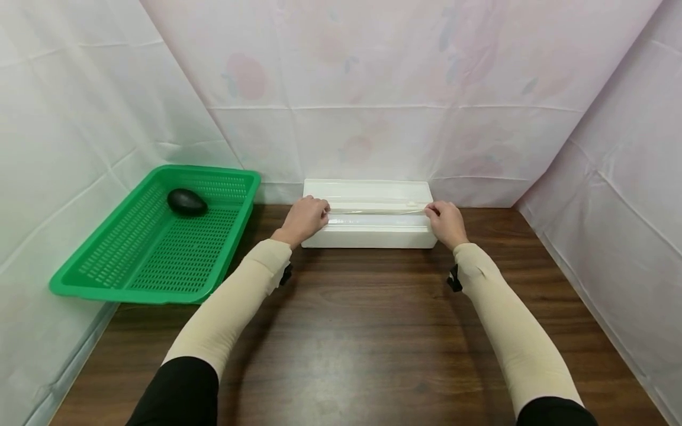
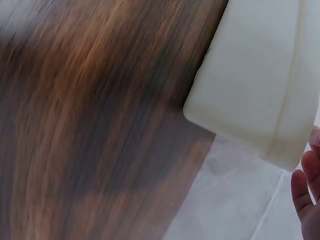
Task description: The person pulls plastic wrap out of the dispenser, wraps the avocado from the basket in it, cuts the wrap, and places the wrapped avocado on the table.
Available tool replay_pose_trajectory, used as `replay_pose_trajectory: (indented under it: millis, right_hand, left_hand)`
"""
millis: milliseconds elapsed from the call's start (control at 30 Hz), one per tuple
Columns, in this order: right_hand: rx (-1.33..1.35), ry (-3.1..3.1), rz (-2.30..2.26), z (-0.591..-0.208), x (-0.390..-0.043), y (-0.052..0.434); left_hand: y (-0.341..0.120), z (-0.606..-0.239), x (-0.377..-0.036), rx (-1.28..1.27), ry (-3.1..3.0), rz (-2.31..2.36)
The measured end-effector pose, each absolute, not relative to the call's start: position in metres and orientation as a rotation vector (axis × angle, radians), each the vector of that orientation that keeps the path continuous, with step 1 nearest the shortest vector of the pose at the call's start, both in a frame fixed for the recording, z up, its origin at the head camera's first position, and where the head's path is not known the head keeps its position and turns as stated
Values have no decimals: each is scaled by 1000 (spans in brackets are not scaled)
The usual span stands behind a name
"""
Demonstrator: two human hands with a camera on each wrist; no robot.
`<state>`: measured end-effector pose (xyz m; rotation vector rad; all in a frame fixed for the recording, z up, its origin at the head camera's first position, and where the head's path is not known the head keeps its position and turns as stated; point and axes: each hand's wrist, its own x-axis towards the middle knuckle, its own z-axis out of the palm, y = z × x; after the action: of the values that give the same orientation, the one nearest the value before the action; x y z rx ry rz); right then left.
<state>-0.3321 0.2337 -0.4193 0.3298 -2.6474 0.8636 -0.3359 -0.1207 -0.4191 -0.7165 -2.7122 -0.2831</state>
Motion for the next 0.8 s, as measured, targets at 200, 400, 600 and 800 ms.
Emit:
replay_pose_trajectory:
  millis: [200,400,600,800]
  right_hand:
    - [483,-2658,610,-417,-330,236]
    - [570,-2704,473,-414,-327,239]
    - [602,-2717,440,-414,-325,241]
    - [738,-2681,308,-413,-324,241]
  left_hand:
    - [-130,-417,-336,-747,-2739,-354]
    - [-134,-411,-333,-707,-2803,-504]
    - [-135,-411,-333,-735,-2814,-438]
    - [-136,-412,-334,-770,-2755,-278]
